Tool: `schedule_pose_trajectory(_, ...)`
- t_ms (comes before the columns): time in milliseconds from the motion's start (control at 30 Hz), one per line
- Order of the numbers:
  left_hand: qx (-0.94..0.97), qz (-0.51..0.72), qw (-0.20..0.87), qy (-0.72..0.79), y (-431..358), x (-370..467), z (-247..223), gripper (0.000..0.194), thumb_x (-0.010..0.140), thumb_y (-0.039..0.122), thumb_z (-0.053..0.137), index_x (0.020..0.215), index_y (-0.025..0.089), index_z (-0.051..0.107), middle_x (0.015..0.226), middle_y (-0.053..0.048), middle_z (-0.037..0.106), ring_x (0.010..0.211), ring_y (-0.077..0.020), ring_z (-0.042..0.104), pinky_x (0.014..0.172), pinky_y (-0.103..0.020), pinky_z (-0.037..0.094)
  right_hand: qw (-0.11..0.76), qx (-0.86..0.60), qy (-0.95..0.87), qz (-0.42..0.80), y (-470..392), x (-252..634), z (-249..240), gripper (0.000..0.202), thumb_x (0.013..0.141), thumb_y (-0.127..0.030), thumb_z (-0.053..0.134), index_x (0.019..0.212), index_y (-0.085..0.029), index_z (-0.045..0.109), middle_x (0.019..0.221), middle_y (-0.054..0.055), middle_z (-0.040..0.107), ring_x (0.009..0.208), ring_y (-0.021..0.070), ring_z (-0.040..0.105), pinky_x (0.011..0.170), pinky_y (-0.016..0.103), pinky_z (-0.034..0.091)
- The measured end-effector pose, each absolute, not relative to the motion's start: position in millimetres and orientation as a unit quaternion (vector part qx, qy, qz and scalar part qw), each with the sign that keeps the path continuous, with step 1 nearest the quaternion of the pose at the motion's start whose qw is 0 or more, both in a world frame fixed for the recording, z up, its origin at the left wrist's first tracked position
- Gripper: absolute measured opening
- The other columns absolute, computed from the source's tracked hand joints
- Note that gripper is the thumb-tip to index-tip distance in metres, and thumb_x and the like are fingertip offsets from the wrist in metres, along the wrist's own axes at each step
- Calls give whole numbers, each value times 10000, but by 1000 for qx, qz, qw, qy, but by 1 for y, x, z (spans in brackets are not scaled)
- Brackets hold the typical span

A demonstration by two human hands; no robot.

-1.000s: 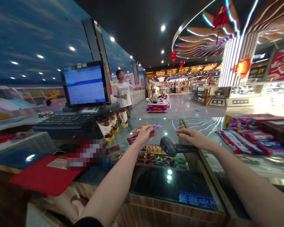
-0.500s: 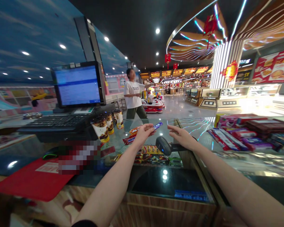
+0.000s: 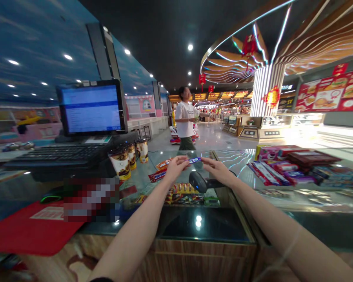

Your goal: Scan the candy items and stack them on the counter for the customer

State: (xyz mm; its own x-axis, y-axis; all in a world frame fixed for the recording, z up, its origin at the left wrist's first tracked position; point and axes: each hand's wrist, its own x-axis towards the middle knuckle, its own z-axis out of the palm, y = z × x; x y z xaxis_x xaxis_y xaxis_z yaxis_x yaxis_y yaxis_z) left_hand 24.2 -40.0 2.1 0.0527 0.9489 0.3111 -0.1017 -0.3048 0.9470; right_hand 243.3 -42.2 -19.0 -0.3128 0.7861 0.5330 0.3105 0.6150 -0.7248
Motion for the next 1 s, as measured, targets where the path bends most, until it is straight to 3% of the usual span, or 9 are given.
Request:
schedule_pose_trajectory(300, 490, 645, 468, 353, -35, 35, 3, 282, 696, 210, 829, 832, 131, 595, 754, -17, 699, 712, -115, 697, 776, -269, 568, 472, -384, -734, 301, -51, 244, -6, 490, 867, -395, 596, 1328, -230, 622, 1227, 43, 694, 1141, 226, 620, 1075, 438, 426)
schedule_pose_trajectory(500, 491, 655, 434, 376, -37, 49, 16, 139, 758, 178, 759, 814, 108, 654, 795, -48, 711, 741, -125, 706, 759, -262, 568, 507, -392, -697, 322, -64, 245, 3, 467, 849, -356, 612, 1298, -233, 645, 1250, 35, 691, 1161, 234, 614, 1091, 452, 408)
schedule_pose_trajectory(767, 598, 556, 376, 437, -44, 81, 37, 223, 785, 267, 689, 961, 139, 741, 948, -95, 753, 924, -195, 697, 851, -328, 526, 576, -420, -612, 343, -76, 278, 8, 456, 835, -322, 612, 1275, -212, 660, 1311, 51, 661, 1226, 229, 582, 1106, 438, 383)
schedule_pose_trajectory(1000, 697, 486, 319, 420, -53, 138, 57, 264, 753, 183, 626, 972, 139, 767, 1007, -82, 768, 963, -196, 675, 964, -337, 462, 637, -434, -533, 349, -87, 331, 5, 399, 790, -350, 642, 1176, -285, 717, 1298, 11, 671, 1225, 231, 570, 1049, 441, 422)
